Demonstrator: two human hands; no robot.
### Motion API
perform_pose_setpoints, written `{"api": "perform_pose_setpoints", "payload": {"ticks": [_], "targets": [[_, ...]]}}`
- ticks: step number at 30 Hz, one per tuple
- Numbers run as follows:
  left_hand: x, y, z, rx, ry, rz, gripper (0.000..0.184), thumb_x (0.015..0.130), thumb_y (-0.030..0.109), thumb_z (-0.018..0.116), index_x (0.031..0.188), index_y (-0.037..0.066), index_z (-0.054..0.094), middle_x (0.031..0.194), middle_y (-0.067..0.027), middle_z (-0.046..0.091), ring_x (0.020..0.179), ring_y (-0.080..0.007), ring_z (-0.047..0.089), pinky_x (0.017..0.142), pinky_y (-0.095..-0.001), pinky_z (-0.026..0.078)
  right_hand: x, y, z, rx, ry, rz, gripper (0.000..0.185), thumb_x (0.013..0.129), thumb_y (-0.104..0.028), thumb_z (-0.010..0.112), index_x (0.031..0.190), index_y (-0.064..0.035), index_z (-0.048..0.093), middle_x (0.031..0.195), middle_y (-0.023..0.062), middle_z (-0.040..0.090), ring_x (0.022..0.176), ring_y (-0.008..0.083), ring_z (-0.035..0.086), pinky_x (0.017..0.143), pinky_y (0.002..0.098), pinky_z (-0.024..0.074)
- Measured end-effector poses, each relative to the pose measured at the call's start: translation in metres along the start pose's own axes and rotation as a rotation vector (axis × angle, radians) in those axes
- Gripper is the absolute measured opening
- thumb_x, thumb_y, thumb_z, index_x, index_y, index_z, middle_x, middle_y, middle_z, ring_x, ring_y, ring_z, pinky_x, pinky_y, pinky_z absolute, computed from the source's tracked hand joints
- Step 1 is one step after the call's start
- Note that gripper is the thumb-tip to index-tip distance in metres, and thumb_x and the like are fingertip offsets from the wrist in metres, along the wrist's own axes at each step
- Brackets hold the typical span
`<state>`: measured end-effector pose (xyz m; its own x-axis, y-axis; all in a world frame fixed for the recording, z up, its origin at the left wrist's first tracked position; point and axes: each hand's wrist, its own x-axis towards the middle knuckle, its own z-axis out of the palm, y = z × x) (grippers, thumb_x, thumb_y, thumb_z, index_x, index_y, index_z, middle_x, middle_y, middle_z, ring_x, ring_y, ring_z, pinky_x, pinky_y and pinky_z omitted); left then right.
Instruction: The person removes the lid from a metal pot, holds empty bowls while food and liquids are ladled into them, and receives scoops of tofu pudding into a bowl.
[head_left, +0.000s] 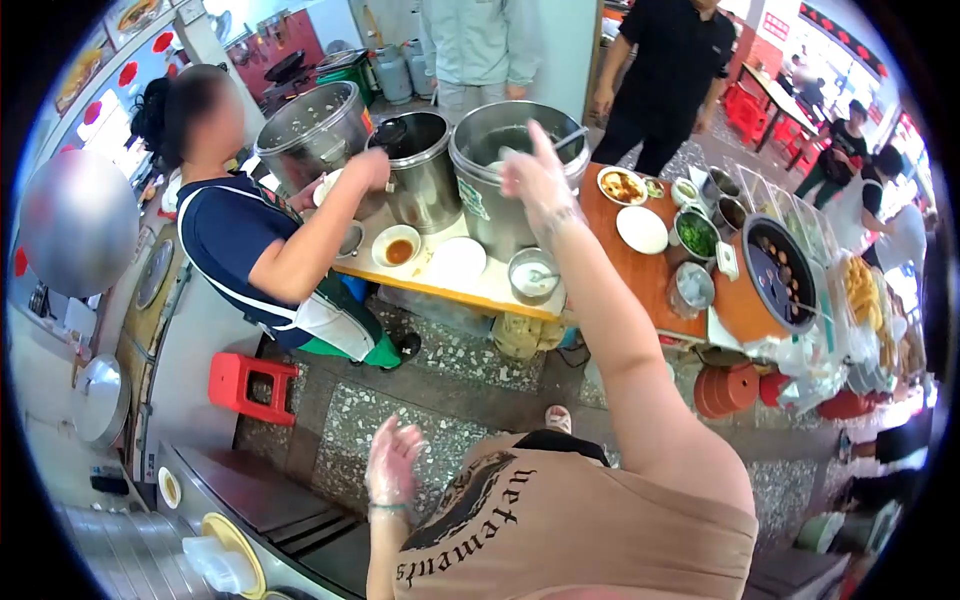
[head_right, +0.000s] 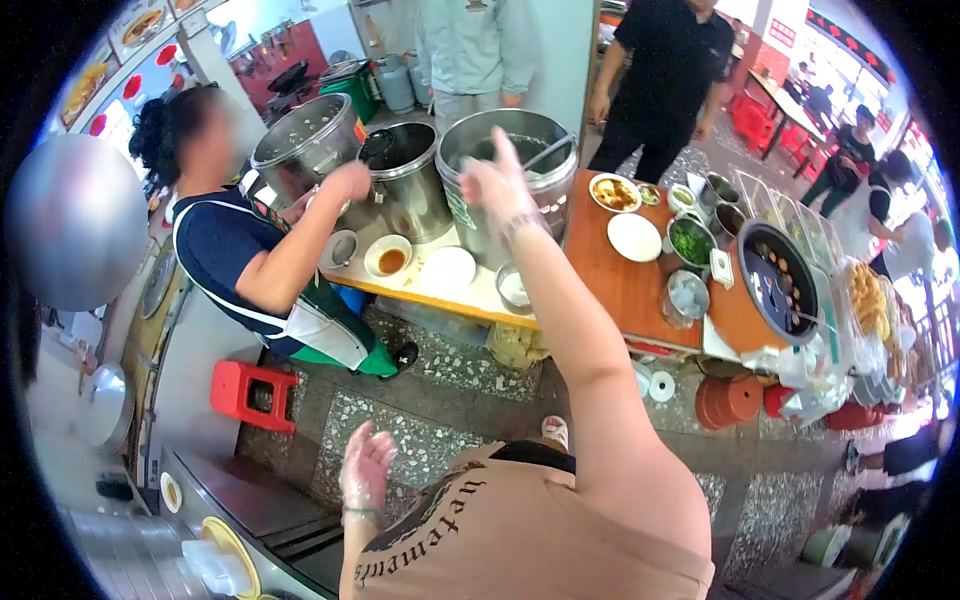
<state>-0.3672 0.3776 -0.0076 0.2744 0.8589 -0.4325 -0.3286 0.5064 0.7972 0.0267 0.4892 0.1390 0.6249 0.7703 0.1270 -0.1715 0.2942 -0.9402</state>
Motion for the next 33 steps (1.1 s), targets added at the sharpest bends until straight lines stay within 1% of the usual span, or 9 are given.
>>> {"api": "perform_pose_setpoints", "payload": {"ticks": [3, 5, 8, 16, 18, 22, 27, 30, 33], "targets": [[-0.008, 0.015, -0.075, -0.029, 0.065, 0.044, 0.048, 0.094, 0.030, 0.047, 0.131, 0.001, 0.039, 0.107, -0.0149, 0.056, 0.094, -0.0225, 0.055, 0.086, -0.0354, 0.046, 0.005, 0.001, 0.052, -0.056, -0.214, 0.107, 0.072, 0.080, -0.003, 0.054, 0.143, -0.0084, 0.019, 0.066, 0.0054, 0.058, 0.055, 0.0113, 0.053, 0.048, 0.0259, 0.0460], [-0.011, 0.029, -0.109, -0.002, 0.138, 0.041, 0.050, 0.092, 0.035, 0.051, 0.132, 0.008, 0.040, 0.106, -0.0072, 0.054, 0.090, -0.0162, 0.052, 0.083, -0.0305, 0.044, -0.024, -0.003, 0.070, -0.092, -0.309, 0.054, 0.055, 0.085, -0.011, 0.054, 0.136, -0.0069, 0.036, 0.067, 0.0036, 0.057, 0.059, 0.0100, 0.054, 0.053, 0.0237, 0.0464], [-0.011, 0.046, -0.140, 0.012, 0.132, 0.137, 0.053, 0.092, 0.034, 0.051, 0.136, 0.009, 0.035, 0.118, -0.0101, 0.049, 0.089, -0.0170, 0.052, 0.083, -0.0314, 0.044, -0.071, 0.022, 0.071, -0.174, -0.564, -0.017, 0.036, 0.089, -0.017, 0.052, 0.124, -0.0088, 0.052, 0.069, 0.0014, 0.057, 0.058, 0.0093, 0.054, 0.054, 0.0222, 0.0459], [0.000, 0.053, -0.235, -0.147, 0.594, 0.229, 0.059, 0.090, 0.027, 0.054, 0.139, 0.011, 0.027, 0.131, -0.0123, 0.042, 0.096, -0.0239, 0.056, 0.089, -0.0371, 0.044, -0.174, 0.205, 0.057, -0.596, -0.972, 0.791, 0.036, 0.091, -0.032, 0.053, 0.118, -0.0077, 0.054, 0.074, 0.0033, 0.061, 0.061, 0.0100, 0.057, 0.057, 0.0237, 0.0504], [-0.013, 0.060, -0.259, -0.166, 0.702, 0.301, 0.061, 0.089, 0.027, 0.054, 0.140, 0.011, 0.024, 0.131, -0.0127, 0.041, 0.102, -0.0266, 0.055, 0.092, -0.0382, 0.042, -0.193, 0.233, 0.091, -0.455, -0.927, 0.886, 0.034, 0.091, -0.032, 0.053, 0.115, -0.0077, 0.056, 0.074, 0.0024, 0.061, 0.060, 0.0094, 0.056, 0.056, 0.0241, 0.0489], [-0.043, 0.072, -0.301, -0.228, 0.919, 0.456, 0.066, 0.088, 0.025, 0.057, 0.140, 0.008, 0.022, 0.131, -0.0146, 0.041, 0.103, -0.0293, 0.057, 0.088, -0.0369, 0.046, -0.222, 0.250, 0.182, -0.290, -0.991, 0.904, 0.032, 0.092, -0.033, 0.053, 0.109, -0.0057, 0.057, 0.075, 0.0009, 0.060, 0.062, 0.0075, 0.055, 0.056, 0.0224, 0.0476], [-0.087, 0.081, -0.333, -0.306, 1.122, 0.638, 0.072, 0.085, 0.022, 0.058, 0.142, 0.008, 0.016, 0.130, -0.0170, 0.042, 0.099, -0.0310, 0.058, 0.086, -0.0379, 0.049, -0.236, 0.265, 0.254, -0.221, -1.425, 0.807, 0.026, 0.095, -0.021, 0.049, 0.116, -0.0074, 0.056, 0.080, 0.0026, 0.062, 0.070, 0.0083, 0.059, 0.062, 0.0228, 0.0517], [-0.120, 0.078, -0.376, -0.455, 1.153, 0.711, 0.064, 0.088, 0.019, 0.052, 0.140, 0.009, 0.017, 0.130, -0.0185, 0.042, 0.100, -0.0373, 0.059, 0.085, -0.0424, 0.049, -0.249, 0.260, 0.298, -0.293, -1.342, 0.836, 0.026, 0.093, -0.019, 0.050, 0.115, -0.0069, 0.056, 0.080, 0.0034, 0.063, 0.067, 0.0086, 0.058, 0.061, 0.0217, 0.0506], [-0.146, 0.092, -0.387, -0.427, 1.352, 0.762, 0.065, 0.087, 0.018, 0.056, 0.140, 0.009, 0.021, 0.125, -0.0144, 0.047, 0.097, -0.0310, 0.059, 0.085, -0.0397, 0.049, -0.273, 0.278, 0.343, -0.324, -1.409, 0.858, 0.024, 0.093, -0.019, 0.052, 0.113, -0.0073, 0.058, 0.077, 0.0030, 0.062, 0.066, 0.0076, 0.058, 0.057, 0.0199, 0.0483]]}}
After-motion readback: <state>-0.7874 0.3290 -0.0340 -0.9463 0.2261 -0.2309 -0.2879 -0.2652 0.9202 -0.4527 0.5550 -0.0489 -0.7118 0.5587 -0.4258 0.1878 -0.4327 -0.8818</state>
